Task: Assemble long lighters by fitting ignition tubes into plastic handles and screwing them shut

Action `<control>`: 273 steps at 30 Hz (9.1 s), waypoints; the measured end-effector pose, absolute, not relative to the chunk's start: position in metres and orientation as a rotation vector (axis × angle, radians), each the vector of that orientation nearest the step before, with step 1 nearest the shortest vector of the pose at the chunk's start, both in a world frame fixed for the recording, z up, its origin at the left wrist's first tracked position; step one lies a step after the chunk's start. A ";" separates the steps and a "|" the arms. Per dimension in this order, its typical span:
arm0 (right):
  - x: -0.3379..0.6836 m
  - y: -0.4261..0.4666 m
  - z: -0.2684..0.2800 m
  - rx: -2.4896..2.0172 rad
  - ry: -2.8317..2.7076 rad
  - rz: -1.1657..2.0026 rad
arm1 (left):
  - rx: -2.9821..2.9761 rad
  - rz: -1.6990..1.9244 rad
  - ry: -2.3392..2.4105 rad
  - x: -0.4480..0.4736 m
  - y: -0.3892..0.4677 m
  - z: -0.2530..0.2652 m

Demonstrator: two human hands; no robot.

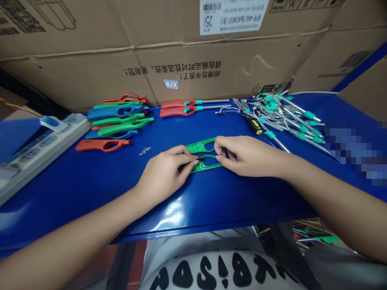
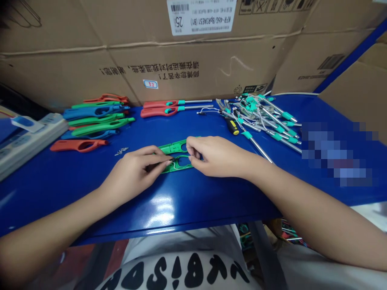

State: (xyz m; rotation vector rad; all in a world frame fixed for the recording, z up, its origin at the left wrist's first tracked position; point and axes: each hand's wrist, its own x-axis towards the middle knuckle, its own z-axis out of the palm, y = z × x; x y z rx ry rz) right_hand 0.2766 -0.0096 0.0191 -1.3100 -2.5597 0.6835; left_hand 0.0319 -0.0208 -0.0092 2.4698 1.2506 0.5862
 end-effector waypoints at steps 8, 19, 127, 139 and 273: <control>0.277 -0.009 0.017 -1.279 -2.566 0.676 | 2.603 0.483 1.078 0.025 -0.018 -0.005; 0.276 -0.009 0.015 -1.218 -2.616 0.611 | 2.616 0.405 1.034 0.021 -0.020 0.002; 0.278 -0.010 0.015 -1.049 -2.512 1.071 | 2.874 0.354 0.952 0.026 -0.048 -0.015; 0.286 -0.004 0.016 -0.986 -2.607 1.022 | 2.921 0.311 0.895 0.027 -0.044 -0.012; 0.289 0.002 0.014 -0.959 -2.624 0.947 | 2.968 0.501 0.806 0.030 -0.038 -0.012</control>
